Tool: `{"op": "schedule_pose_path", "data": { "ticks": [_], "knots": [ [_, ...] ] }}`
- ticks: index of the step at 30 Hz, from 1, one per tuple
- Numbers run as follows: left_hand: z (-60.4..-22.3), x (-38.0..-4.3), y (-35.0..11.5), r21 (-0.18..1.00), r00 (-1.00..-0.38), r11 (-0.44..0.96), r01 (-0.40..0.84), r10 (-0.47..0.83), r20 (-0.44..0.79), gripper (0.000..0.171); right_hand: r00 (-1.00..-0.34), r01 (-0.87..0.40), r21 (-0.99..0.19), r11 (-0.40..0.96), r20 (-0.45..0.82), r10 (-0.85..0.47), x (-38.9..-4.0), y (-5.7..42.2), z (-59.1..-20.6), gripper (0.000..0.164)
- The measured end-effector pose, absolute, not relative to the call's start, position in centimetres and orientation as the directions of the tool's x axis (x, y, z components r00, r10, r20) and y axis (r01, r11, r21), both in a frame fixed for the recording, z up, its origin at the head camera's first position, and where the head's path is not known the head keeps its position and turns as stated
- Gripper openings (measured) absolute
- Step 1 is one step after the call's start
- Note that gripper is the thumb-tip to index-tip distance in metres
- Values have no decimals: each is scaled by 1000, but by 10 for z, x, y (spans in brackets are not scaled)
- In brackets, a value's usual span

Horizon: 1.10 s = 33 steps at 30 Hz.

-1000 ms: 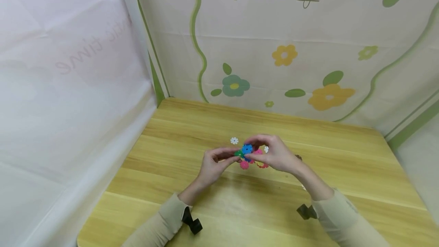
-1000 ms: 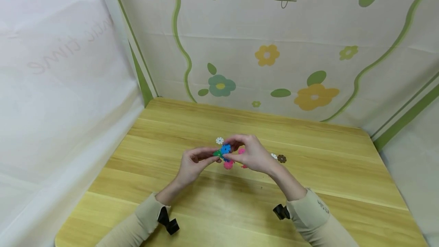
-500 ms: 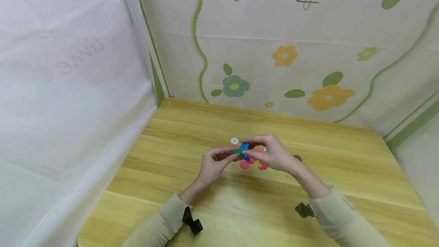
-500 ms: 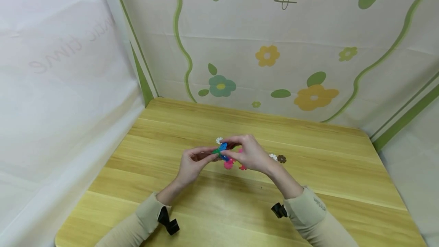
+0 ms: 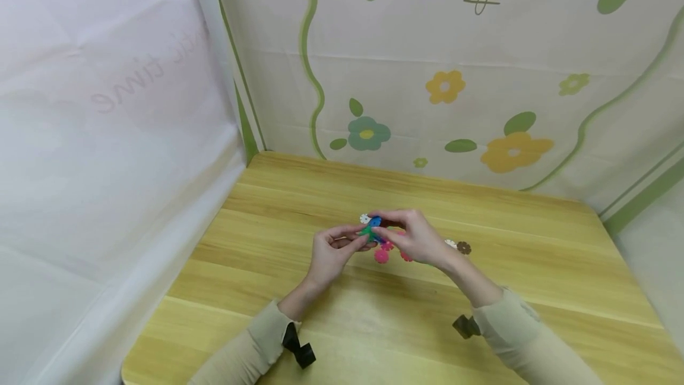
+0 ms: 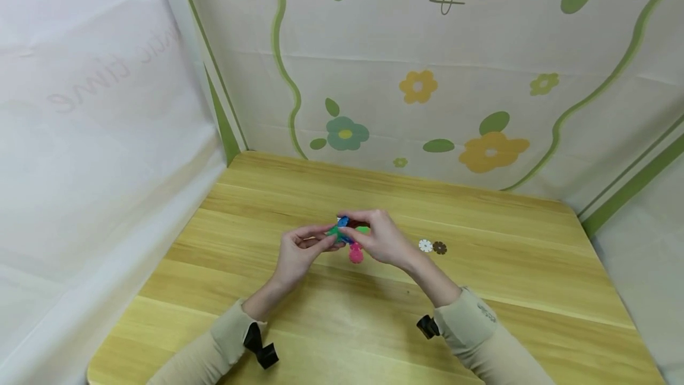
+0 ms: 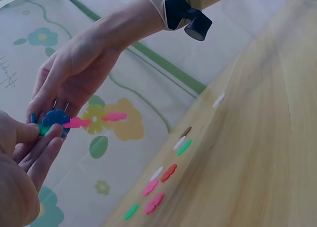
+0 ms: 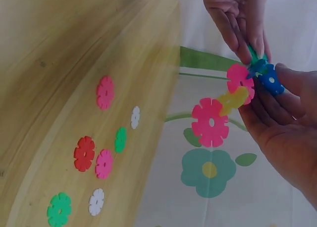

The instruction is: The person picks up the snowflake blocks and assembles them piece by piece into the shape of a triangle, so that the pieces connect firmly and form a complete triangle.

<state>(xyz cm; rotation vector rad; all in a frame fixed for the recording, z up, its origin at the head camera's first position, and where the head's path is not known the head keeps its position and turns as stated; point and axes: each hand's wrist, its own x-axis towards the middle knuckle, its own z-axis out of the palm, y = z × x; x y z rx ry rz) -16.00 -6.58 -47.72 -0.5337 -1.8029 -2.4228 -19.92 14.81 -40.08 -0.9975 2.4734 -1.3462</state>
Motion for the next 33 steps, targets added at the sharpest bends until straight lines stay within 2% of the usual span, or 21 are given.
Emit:
{"op": "schedule_pose_path", "data": {
  "ticks": [5,9,13,16,19,22,28,33],
  "knots": [
    [-478,-159,-65,913,-936,-299,279,127,328,26,-725,-549,-755,360,216,-654,-200,143,-405,35],
    [-479,-160,-66,920,-940,-270,283,112,322,23,-719,-554,-753,354,219,-659,-200,140,-409,36],
    [-479,-163,-67,920,-944,-273,281,93,316,23,-761,-496,-788,365,192,-620,-200,144,-412,47],
    [-475,-166,-68,909,-942,-292,297,67,329,23,-823,-449,-812,374,212,-527,-204,156,-414,52],
    [-471,-169,-70,893,-939,-320,315,31,343,24,-879,-425,-808,409,260,-400,-210,174,-418,45],
    [-469,-171,-73,882,-939,-341,325,-4,344,25,-906,-396,-788,472,253,-338,-215,188,-425,34],
    [-467,-170,-79,869,-936,-365,334,-23,351,28,-892,-374,-701,607,93,-443,-216,195,-453,23],
    [-467,-169,-80,863,-937,-376,336,-44,346,27,-836,-406,-680,611,6,-548,-213,181,-476,14]
  ]
}}
